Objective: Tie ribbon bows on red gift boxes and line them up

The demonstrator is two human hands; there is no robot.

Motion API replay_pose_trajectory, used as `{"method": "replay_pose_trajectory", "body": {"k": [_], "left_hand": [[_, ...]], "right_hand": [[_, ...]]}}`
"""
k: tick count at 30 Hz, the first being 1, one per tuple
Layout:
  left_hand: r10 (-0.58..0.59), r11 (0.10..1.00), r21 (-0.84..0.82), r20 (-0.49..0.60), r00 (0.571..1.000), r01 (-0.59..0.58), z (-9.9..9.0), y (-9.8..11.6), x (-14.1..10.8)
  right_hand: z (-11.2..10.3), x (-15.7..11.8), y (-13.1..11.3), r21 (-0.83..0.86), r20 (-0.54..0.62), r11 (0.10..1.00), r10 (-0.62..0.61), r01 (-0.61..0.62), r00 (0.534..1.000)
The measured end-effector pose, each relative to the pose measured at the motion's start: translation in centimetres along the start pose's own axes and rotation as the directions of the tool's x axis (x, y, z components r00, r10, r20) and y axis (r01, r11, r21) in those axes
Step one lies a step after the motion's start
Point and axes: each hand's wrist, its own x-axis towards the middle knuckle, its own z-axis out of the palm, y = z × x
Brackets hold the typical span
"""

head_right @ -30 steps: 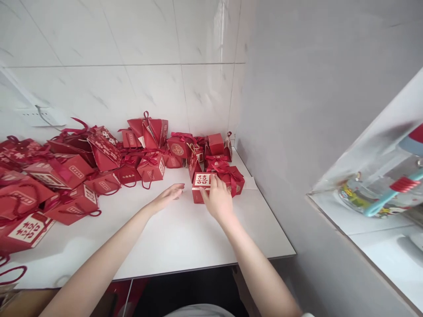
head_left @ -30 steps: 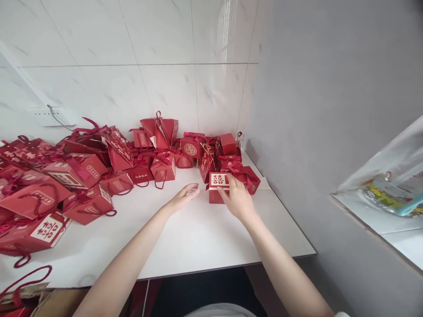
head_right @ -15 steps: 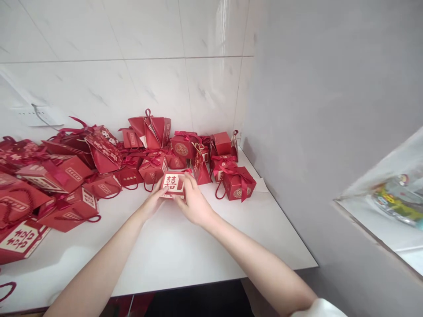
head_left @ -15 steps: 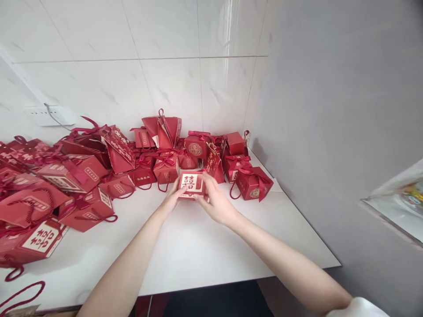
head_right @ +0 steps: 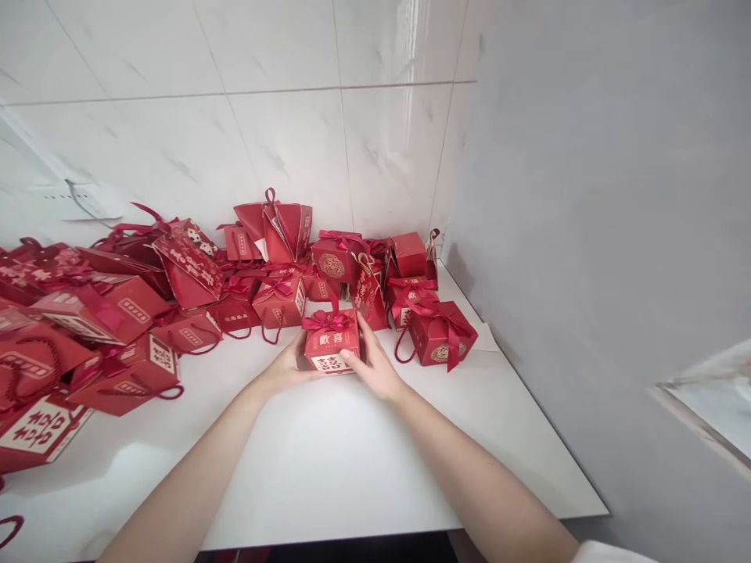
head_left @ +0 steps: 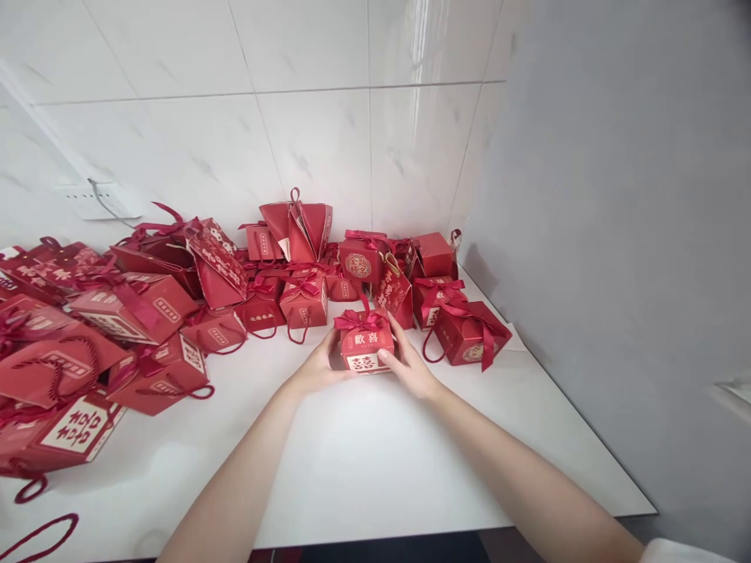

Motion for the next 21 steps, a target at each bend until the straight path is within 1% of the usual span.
{"method": "replay_pose_trajectory", "body": {"k": [1, 3, 5, 7, 8, 10, 11, 12, 13, 14, 15, 16, 17, 18, 19, 20, 21], "left_hand": [[0.000, 1.000, 0.012, -0.005, 1.000, 0.000, 0.0, 0.2, 0.0], [0.044, 0.999, -0.004, -0.045, 0.998, -0.045, 0.0, 0.5, -0.1], [0.087, 0.992, -0.078, -0.134, 0.987, -0.098, -0.1, 0.7, -0.2], [0.061, 0.986, -0.138, -0.251, 0.966, -0.098, -0.3, 0.8, -0.1], [0.031, 0.986, -0.146, -0.316, 0.948, -0.081, -0.5, 0.9, -0.1], [-0.021, 0.989, -0.137, -0.462, 0.887, -0.048, -0.8, 1.0, 0.0], [-0.037, 0.990, -0.136, -0.529, 0.848, -0.041, -0.9, 1.1, 0.1], [-0.052, 0.989, -0.143, -0.581, 0.812, -0.038, -0.8, 1.3, 0.2], [-0.065, 0.987, -0.155, -0.607, 0.792, -0.037, -0.7, 1.4, 0.3], [-0.074, 0.985, -0.168, -0.603, 0.794, -0.036, -0.5, 1.7, 0.4], [-0.078, 0.982, -0.184, -0.576, 0.814, -0.036, -0.3, 1.9, 0.5], [-0.076, 0.978, -0.203, -0.533, 0.843, -0.041, 0.0, 2.2, 0.5], [-0.067, 0.974, -0.222, -0.487, 0.871, -0.049, 0.2, 2.6, 0.5], [-0.056, 0.971, -0.232, -0.443, 0.895, -0.054, 0.4, 2.9, 0.4], [-0.048, 0.973, -0.226, -0.414, 0.909, -0.052, 0.6, 3.3, 0.3], [-0.043, 0.978, -0.202, -0.405, 0.913, -0.043, 0.6, 3.7, 0.2], [-0.039, 0.986, -0.164, -0.407, 0.913, -0.031, 0.6, 4.0, 0.0]], "right_hand": [[-0.1, 0.0, -0.1, 0.016, 0.000, 1.000, 0.003, -0.003, 1.000], [-0.1, 0.1, -0.2, 0.015, -0.037, 1.000, 0.014, -0.013, 0.999], [0.0, 0.1, -0.3, -0.015, -0.125, 1.000, 0.021, -0.023, 0.992], [0.0, 0.1, -0.5, -0.038, -0.245, 0.999, 0.012, -0.022, 0.969], [-0.1, 0.1, -0.6, -0.055, -0.312, 0.998, -0.001, -0.017, 0.950], [-0.4, 0.0, -1.0, -0.111, -0.417, 0.994, -0.025, -0.024, 0.909], [-0.7, -0.1, -1.3, -0.146, -0.433, 0.989, -0.037, -0.029, 0.901], [-0.9, -0.2, -1.6, -0.185, -0.418, 0.983, -0.056, -0.024, 0.907], [-1.1, -0.3, -1.8, -0.229, -0.373, 0.973, -0.085, -0.003, 0.924], [-1.3, -0.4, -2.1, -0.280, -0.303, 0.959, -0.129, 0.041, 0.944], [-1.4, -0.5, -2.2, -0.336, -0.222, 0.936, -0.189, 0.107, 0.957], [-1.5, -0.5, -2.3, -0.391, -0.145, 0.902, -0.256, 0.183, 0.956], [-1.5, -0.5, -2.4, -0.441, -0.087, 0.862, -0.318, 0.250, 0.944], [-1.4, -0.5, -2.5, -0.480, -0.056, 0.825, -0.367, 0.298, 0.928], [-1.4, -0.5, -2.5, -0.503, -0.047, 0.802, -0.397, 0.322, 0.916], [-1.3, -0.5, -2.6, -0.512, -0.059, 0.797, -0.406, 0.321, 0.912], [-1.3, -0.5, -2.8, -0.506, -0.085, 0.810, -0.389, 0.297, 0.917]]}}
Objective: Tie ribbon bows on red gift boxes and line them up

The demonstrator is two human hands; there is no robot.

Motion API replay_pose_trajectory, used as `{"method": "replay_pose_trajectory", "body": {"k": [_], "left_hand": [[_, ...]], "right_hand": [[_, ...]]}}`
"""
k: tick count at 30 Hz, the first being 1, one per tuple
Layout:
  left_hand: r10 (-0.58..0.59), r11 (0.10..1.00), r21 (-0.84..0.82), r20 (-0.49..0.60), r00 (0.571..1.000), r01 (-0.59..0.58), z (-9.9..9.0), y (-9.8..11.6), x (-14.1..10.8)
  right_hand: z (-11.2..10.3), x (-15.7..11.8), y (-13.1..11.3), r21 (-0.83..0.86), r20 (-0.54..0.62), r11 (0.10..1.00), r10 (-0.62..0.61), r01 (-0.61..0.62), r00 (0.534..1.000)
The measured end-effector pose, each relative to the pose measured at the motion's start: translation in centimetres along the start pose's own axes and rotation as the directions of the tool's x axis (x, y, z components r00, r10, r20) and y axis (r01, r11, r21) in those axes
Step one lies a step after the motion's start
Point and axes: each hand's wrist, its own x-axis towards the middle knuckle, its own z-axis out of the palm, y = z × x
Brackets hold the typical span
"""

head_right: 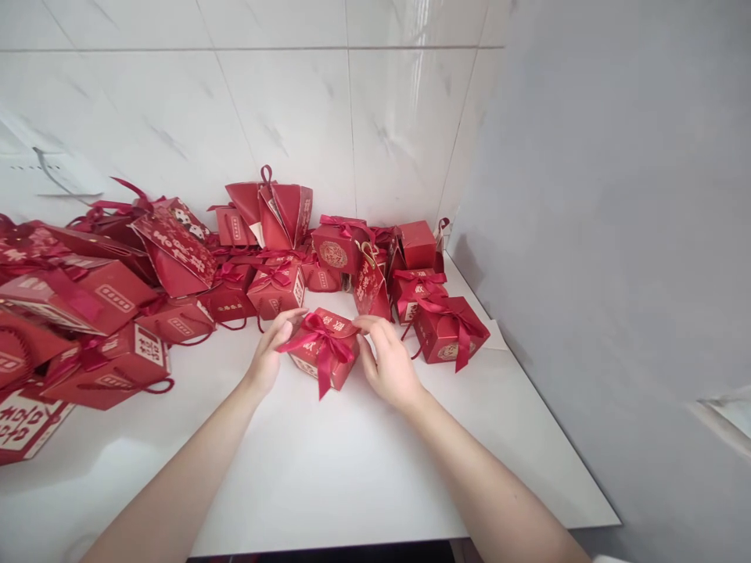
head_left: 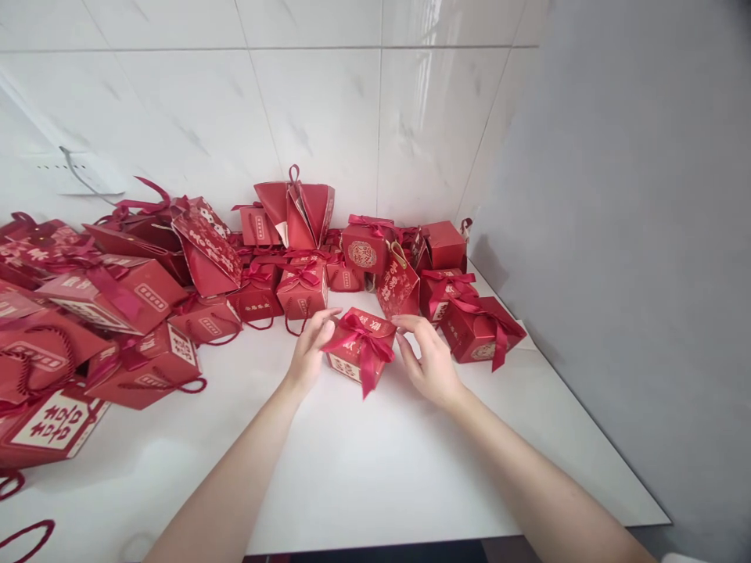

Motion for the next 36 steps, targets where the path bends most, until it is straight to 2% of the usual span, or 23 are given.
{"method": "replay_pose_trajectory", "body": {"k": [3, 6, 9, 12, 15, 17, 19, 21, 23, 25, 27, 31, 33, 36], "left_hand": [[0.027, 0.991, 0.128, 0.000, 1.000, -0.027, -0.3, 1.0, -0.4], [0.068, 0.973, 0.218, 0.060, 0.996, -0.079, -0.3, 1.7, -0.5], [0.102, 0.951, 0.287, 0.054, 0.993, -0.114, 0.0, 1.8, -0.4], [0.122, 0.953, 0.283, -0.036, 0.992, -0.107, 0.7, 1.6, -0.6], [0.119, 0.979, 0.181, -0.118, 0.986, -0.096, 1.3, 1.5, -1.0], [0.106, 0.990, 0.110, -0.141, 0.984, -0.091, 1.7, 1.6, -1.2], [0.113, 0.991, 0.085, -0.157, 0.981, -0.100, 1.9, 1.7, -1.4], [0.125, 0.990, 0.091, -0.172, 0.977, -0.111, 2.0, 1.6, -1.3], [0.101, 0.993, 0.084, -0.184, 0.978, -0.087, 2.0, 1.4, -1.2], [0.030, 0.999, 0.044, -0.175, 0.984, -0.023, 2.1, 1.1, -1.1], [-0.040, 0.999, 0.007, -0.153, 0.987, 0.041, 2.1, 0.9, -1.0], [-0.070, 0.997, 0.010, -0.149, 0.986, 0.072, 2.0, 0.8, -1.0], [-0.068, 0.997, 0.010, -0.151, 0.986, 0.071, 1.9, 0.9, -1.0], [-0.045, 0.999, 0.023, -0.156, 0.987, 0.049, 1.7, 0.9, -0.9]], "right_hand": [[-0.5, 0.2, -0.6, 0.079, 0.020, 0.975, 0.208, -0.209, 0.978], [-1.3, 0.6, -1.0, 0.179, 0.181, 0.881, 0.409, -0.439, 0.895], [-1.5, 0.8, -0.8, 0.217, 0.316, 0.810, 0.471, -0.546, 0.824], [-1.4, 1.0, -0.4, 0.319, 0.362, 0.744, 0.476, -0.587, 0.801], [-1.5, 1.2, -0.2, 0.505, 0.436, 0.589, 0.456, -0.631, 0.776], [-1.7, 1.4, -0.2, 0.601, 0.424, 0.504, 0.456, -0.620, 0.782], [-1.9, 1.6, -0.3, 0.662, 0.338, 0.493, 0.477, -0.565, 0.812], [-1.9, 1.6, -0.4, 0.681, 0.241, 0.529, 0.492, -0.507, 0.837], [-1.8, 1.6, -0.5, 0.664, 0.180, 0.563, 0.519, -0.492, 0.836], [-1.8, 1.5, -0.6, 0.613, 0.189, 0.565, 0.575, -0.553, 0.796], [-1.7, 1.5, -0.7, 0.551, 0.258, 0.521, 0.637, -0.652, 0.727], [-1.8, 1.5, -0.8, 0.520, 0.495, 0.311, 0.649, -0.795, 0.578], [-1.9, 1.5, -0.8, 0.526, 0.581, 0.227, 0.607, -0.820, 0.541], [-2.2, 1.6, -0.8, 0.531, 0.650, 0.172, 0.546, -0.830, 0.529]]}}
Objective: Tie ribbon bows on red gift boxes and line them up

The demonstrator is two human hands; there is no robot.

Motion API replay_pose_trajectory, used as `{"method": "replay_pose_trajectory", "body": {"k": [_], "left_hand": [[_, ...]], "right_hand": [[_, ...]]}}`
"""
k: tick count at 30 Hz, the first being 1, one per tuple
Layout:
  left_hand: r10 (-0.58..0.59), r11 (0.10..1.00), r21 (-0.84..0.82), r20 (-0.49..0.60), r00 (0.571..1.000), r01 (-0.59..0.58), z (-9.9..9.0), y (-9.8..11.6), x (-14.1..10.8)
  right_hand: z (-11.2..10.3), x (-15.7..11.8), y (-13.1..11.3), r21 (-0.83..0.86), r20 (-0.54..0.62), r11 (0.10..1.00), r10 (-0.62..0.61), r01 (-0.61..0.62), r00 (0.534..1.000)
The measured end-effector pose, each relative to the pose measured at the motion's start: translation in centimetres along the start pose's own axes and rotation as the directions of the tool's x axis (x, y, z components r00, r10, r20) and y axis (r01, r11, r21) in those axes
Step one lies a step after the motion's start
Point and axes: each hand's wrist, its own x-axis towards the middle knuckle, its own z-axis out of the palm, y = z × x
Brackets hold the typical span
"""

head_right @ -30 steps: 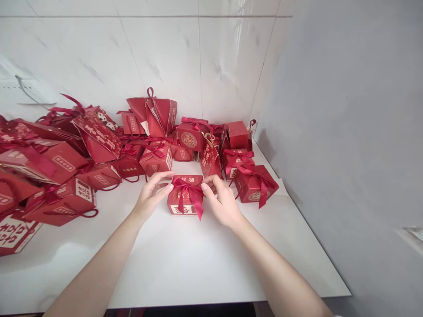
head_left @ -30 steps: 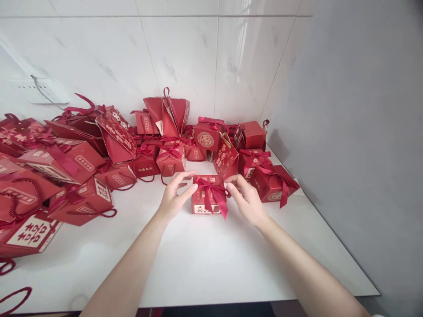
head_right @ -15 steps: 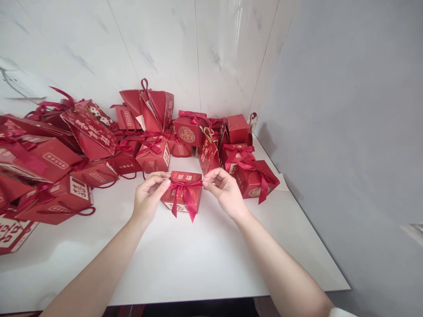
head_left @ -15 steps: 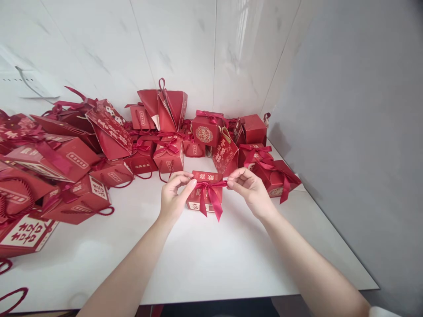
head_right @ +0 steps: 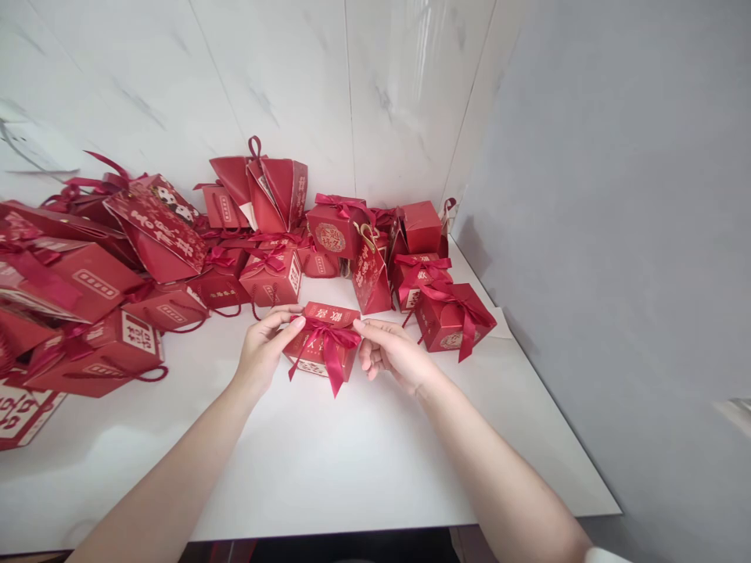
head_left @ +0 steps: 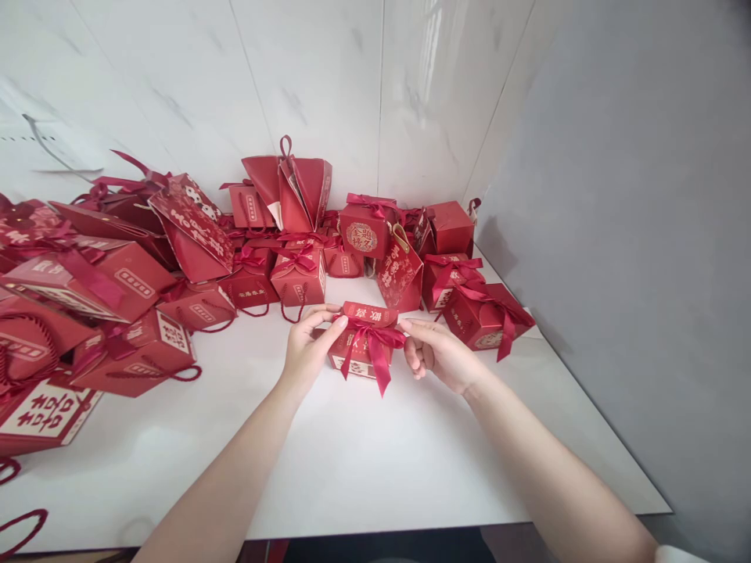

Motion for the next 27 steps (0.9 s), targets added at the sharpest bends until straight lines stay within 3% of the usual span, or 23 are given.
{"method": "replay_pose_trajectory", "body": {"k": [7, 12, 19, 23, 27], "left_hand": [[0.022, 0.998, 0.053, 0.079, 0.997, -0.027, -0.7, 0.6, 0.1], [0.088, 0.984, 0.134, 0.184, 0.979, -0.113, -1.3, 1.8, 0.1], [-0.130, 0.973, 0.223, 0.311, 0.942, 0.061, -1.6, 2.0, 0.4], [0.042, 0.991, 0.106, 0.347, 0.937, -0.084, -2.1, 2.0, 0.6], [0.135, 0.975, 0.096, 0.463, 0.876, -0.201, -2.6, 2.1, 0.6]], "right_hand": [[-0.2, -0.3, 0.0, 0.081, 0.134, 0.997, -0.008, -0.003, 0.991], [-0.5, 0.0, 0.1, 0.053, 0.135, 0.996, -0.077, 0.071, 0.988], [-0.4, 0.2, 0.2, 0.025, 0.094, 0.997, -0.078, 0.076, 0.992], [-0.2, 0.1, 0.1, 0.015, 0.075, 0.995, -0.097, 0.096, 0.992], [-0.3, 0.1, 0.2, 0.022, 0.075, 0.995, -0.095, 0.094, 0.993]]}}
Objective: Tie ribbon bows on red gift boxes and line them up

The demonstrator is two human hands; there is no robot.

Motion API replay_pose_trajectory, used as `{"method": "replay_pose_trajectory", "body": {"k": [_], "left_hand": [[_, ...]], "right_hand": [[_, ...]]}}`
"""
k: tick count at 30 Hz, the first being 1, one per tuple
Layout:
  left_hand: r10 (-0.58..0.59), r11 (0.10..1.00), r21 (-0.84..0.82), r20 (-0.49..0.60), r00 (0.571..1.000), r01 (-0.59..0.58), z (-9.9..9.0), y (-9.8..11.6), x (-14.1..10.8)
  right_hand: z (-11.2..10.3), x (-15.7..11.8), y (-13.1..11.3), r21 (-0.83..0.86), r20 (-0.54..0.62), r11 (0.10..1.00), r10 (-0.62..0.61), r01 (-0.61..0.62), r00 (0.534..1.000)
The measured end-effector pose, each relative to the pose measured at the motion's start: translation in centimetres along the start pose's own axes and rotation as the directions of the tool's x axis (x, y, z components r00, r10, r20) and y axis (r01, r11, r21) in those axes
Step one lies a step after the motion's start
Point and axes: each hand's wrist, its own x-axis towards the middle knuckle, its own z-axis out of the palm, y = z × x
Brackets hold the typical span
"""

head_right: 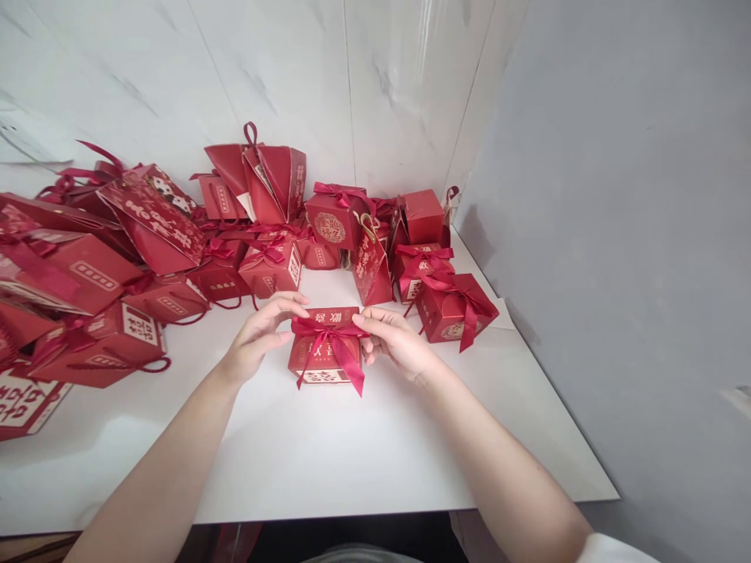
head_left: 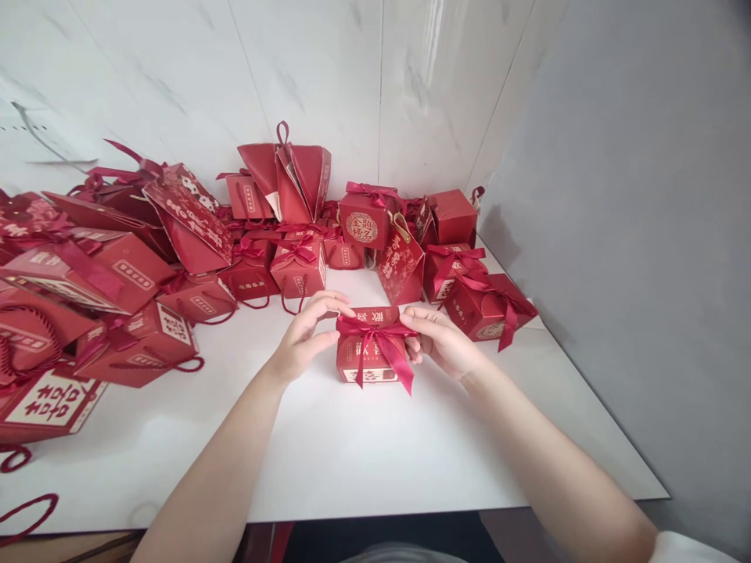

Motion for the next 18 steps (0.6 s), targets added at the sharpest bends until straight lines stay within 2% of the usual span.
{"method": "replay_pose_trajectory", "body": {"k": [4, 8, 10, 13, 16, 18], "left_hand": [[-0.016, 0.996, 0.084, 0.050, 0.999, 0.012, 0.3, 0.3, -0.1], [-0.038, 0.998, 0.042, 0.061, 0.997, 0.036, 0.9, 0.6, -0.1], [-0.061, 0.998, -0.014, 0.041, 0.997, 0.062, 1.3, 0.7, -0.1], [-0.121, 0.991, -0.063, -0.052, 0.991, 0.118, 2.0, 0.8, -0.1], [-0.169, 0.985, -0.001, -0.158, 0.973, 0.171, 2.6, 1.1, -0.2], [-0.173, 0.980, 0.068, -0.161, 0.972, 0.186, 2.9, 1.3, -0.3]], "right_hand": [[-0.1, -0.1, 0.0, -0.065, 0.017, 0.998, 0.019, -0.017, 1.000], [-0.1, -0.3, -0.2, -0.120, 0.029, 0.993, -0.012, 0.016, 1.000], [-0.1, -0.4, -0.4, -0.150, 0.026, 0.988, -0.040, 0.044, 0.999], [0.2, -0.6, -0.5, -0.275, 0.039, 0.957, -0.080, 0.088, 0.996], [0.7, -0.8, -0.5, -0.449, 0.055, 0.865, -0.223, 0.223, 0.973], [1.1, -0.9, -0.4, -0.530, 0.052, 0.782, -0.355, 0.327, 0.934]]}}
